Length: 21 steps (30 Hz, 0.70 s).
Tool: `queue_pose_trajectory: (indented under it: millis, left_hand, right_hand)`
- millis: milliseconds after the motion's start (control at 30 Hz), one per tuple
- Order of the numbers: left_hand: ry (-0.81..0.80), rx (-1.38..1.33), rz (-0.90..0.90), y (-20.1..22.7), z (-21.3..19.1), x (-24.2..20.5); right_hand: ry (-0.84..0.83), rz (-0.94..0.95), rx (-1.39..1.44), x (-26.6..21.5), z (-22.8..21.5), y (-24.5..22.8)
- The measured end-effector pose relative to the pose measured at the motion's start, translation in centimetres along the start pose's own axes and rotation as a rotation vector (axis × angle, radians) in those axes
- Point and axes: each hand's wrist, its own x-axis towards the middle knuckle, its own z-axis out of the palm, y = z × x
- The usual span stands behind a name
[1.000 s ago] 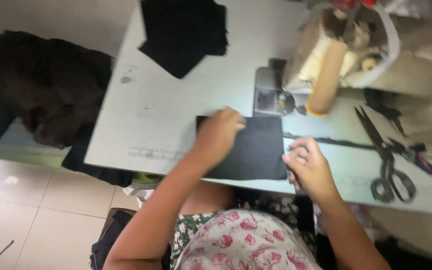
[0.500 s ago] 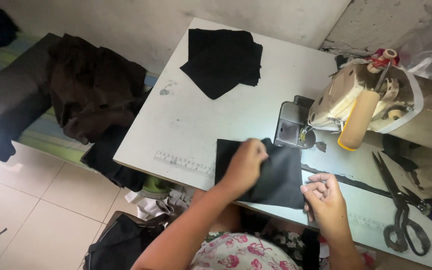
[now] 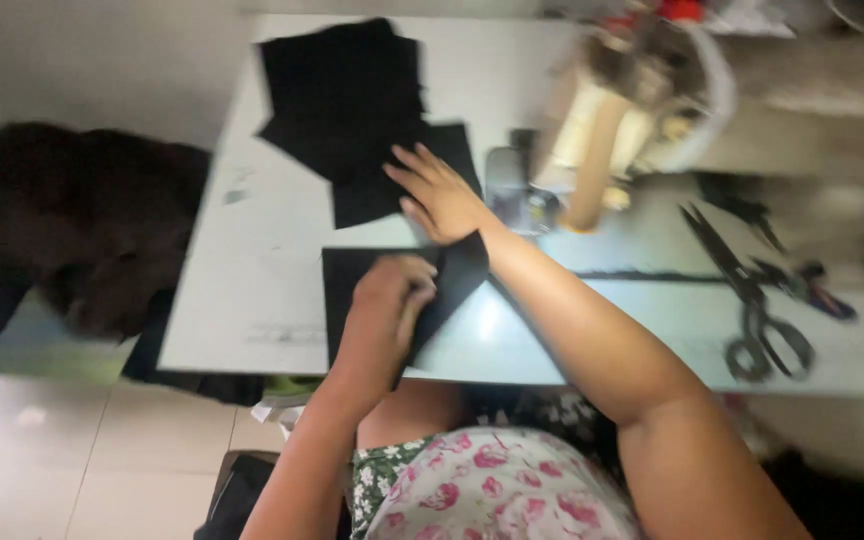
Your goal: Folding, aligning, and cutting black fabric pieces to prepare them for sewing.
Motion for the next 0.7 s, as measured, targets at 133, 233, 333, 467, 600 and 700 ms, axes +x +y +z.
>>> queue_pose_trajectory:
  millis: [133, 233, 333, 467, 600, 700]
  left_hand:
    - [-0.669, 0.872, 0.154, 1.6, 2.0, -2.4]
    - [-0.724, 1.028, 0.203, 0.7, 3.8, -1.8]
    - [-0.802, 1.008, 0.106, 0.5, 7.0, 0.5]
    - [-0.837, 0.974, 0.042, -0.4, 10.8, 1.8]
    - [-0.803, 0.913, 0.043, -1.0, 10.3, 3.7]
    - [-0.769, 1.083, 0.042, -1.5, 10.1, 3.9]
  right_hand:
    - [0.28, 0.408, 0.364, -6.1, -9.0, -6.6]
    - [0.286, 0.437, 0.408, -15.5, -10.8, -8.2]
    - [0.374, 0.331, 0.034, -24.6, -9.3, -3.4]
    - [0.543, 1.232, 0.0, -30.9, -17.1, -2.2]
    - [0.727, 1.101, -0.213, -37.5, -15.9, 9.2]
    - [0.596, 1.137, -0.172, -38.7, -14.7, 13.6]
